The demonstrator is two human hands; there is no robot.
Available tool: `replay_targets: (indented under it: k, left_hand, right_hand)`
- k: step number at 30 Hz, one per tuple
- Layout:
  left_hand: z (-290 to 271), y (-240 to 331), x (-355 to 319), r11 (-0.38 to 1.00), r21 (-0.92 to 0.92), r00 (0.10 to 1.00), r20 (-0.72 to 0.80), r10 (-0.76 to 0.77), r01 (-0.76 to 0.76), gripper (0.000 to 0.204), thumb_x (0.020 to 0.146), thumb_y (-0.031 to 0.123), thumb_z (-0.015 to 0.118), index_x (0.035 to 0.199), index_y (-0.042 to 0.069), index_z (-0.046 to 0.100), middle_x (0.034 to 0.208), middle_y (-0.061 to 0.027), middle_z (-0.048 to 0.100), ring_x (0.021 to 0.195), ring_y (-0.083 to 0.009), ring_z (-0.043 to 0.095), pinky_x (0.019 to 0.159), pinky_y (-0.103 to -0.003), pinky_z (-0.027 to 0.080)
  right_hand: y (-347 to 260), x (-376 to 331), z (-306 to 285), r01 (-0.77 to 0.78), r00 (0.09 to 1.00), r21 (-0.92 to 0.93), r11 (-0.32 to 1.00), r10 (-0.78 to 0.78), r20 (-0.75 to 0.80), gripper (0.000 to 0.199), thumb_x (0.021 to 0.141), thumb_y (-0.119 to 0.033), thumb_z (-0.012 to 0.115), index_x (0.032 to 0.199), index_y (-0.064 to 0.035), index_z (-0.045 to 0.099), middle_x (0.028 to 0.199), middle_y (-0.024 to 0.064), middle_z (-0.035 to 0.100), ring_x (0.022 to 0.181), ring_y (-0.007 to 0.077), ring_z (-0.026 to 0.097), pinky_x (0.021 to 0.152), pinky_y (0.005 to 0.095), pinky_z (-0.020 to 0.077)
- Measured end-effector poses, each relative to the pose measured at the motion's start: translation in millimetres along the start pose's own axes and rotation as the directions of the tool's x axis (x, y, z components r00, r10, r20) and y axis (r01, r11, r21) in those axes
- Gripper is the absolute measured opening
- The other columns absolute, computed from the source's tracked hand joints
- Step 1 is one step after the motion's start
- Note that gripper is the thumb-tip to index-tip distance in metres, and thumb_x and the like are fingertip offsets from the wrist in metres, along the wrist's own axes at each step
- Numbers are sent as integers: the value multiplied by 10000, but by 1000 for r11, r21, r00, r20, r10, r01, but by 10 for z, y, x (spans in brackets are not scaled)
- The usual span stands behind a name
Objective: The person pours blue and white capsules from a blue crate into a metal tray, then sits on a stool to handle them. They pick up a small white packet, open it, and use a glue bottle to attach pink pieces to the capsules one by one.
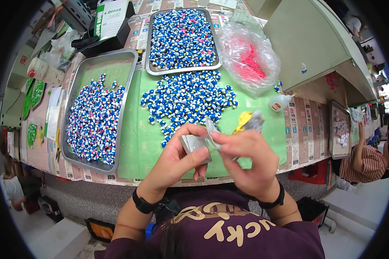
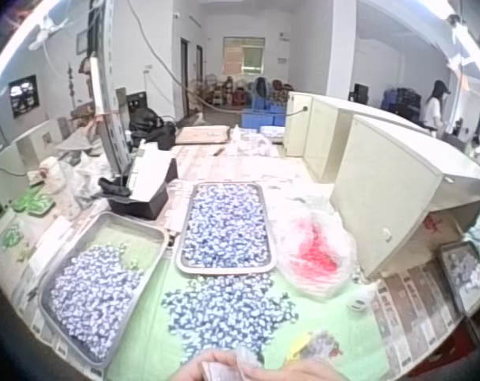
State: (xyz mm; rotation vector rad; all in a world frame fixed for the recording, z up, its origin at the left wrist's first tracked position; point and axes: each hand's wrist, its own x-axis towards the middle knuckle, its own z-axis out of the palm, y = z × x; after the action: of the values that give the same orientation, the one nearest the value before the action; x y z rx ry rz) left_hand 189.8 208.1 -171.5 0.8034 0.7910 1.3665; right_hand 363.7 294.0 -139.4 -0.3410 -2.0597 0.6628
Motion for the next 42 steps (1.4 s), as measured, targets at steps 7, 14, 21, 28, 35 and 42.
replay_targets:
  k: [7,14,21,28,35,42]
  left_hand:
    - [-56,-25,-42,997,-52,999,-6,-51,51,298,982,219,558,1204,72,424,800,-53,593,548,-96,561,413,-214,399]
    - [-16,95,10,994,-109,997,81,21,-12,310,973,228,569,1192,64,424,906,-97,592,543,-107,556,411,-216,407]
    - [-49,47,-17,995,-92,1000,-8,30,-30,329,920,173,639,1158,90,427,901,-86,604,524,-86,536,407,-207,397]
    - [13,57,-20,988,-140,998,-12,-67,65,367,883,130,682,1151,121,430,880,-72,612,511,-70,517,414,-193,381]
    - [102,-119,18,994,-31,993,-69,98,-100,490,827,53,722,1196,111,404,992,-59,581,597,-65,539,458,-199,407]
    - [2,21,-26,972,-190,988,98,-123,140,510,794,54,715,1195,88,401,1021,-71,565,605,-109,558,457,-218,421]
  right_hand:
    - [22,4,-102,119,982,-53,991,-110,151,308,680,145,672,928,-22,595,1038,147,708,708,227,614,621,302,491]
    - [64,-3,-248,10,1000,-2,1000,-10,-29,276,695,129,677,917,-23,618,1048,154,706,688,207,612,616,298,464]
    - [-113,75,-110,-48,982,141,989,21,188,299,738,87,696,1018,0,639,1136,170,673,823,270,659,717,332,519]
    - [-38,74,-106,-91,981,206,974,52,188,366,776,99,678,1117,-26,637,962,110,676,826,272,640,704,340,505]
    - [33,27,-49,149,983,-12,989,-147,107,319,681,119,718,923,-41,585,894,92,670,711,245,586,632,323,477]
    - [136,-56,-55,183,983,44,982,-184,18,299,666,132,706,827,-60,543,908,102,671,710,241,576,642,324,472]
